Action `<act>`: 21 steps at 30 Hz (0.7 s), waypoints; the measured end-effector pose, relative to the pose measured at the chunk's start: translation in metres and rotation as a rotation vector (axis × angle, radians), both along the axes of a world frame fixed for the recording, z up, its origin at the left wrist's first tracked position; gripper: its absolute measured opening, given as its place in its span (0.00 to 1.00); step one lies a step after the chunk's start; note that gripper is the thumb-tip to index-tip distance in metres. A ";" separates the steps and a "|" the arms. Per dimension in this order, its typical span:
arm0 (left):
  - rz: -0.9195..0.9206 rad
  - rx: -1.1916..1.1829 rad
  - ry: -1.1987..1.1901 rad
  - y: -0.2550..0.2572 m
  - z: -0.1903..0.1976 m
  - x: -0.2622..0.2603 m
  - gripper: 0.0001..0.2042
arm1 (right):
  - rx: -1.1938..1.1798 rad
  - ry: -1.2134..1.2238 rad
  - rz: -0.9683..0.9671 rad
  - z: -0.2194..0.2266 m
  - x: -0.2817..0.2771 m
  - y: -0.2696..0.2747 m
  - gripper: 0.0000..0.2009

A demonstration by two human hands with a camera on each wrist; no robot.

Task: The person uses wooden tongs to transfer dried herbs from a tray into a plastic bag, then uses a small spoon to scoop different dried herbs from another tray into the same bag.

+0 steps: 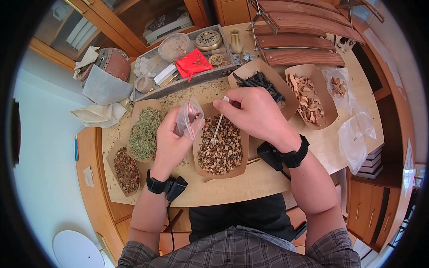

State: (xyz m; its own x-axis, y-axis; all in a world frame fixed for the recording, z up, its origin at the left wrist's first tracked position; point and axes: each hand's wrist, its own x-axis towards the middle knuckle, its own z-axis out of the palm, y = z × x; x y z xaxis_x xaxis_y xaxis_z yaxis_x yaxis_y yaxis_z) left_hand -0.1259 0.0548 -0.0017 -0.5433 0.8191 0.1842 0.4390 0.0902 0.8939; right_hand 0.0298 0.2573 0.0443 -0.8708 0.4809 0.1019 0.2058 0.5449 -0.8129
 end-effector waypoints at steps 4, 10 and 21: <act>0.005 0.003 0.002 0.000 -0.002 0.000 0.14 | 0.009 0.009 0.001 -0.001 0.000 0.000 0.22; -0.002 0.012 -0.026 0.001 -0.003 0.000 0.14 | 0.020 0.009 0.002 -0.001 0.000 0.000 0.22; 0.004 0.007 -0.009 0.001 0.005 0.004 0.15 | 0.018 0.002 0.004 -0.001 0.000 0.000 0.22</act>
State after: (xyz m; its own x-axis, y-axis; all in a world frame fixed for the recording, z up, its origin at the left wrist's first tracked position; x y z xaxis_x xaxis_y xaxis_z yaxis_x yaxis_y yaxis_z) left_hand -0.1223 0.0556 0.0031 -0.5482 0.8156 0.1849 0.4310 0.0861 0.8982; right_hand 0.0293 0.2575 0.0434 -0.8725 0.4756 0.1121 0.2020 0.5601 -0.8034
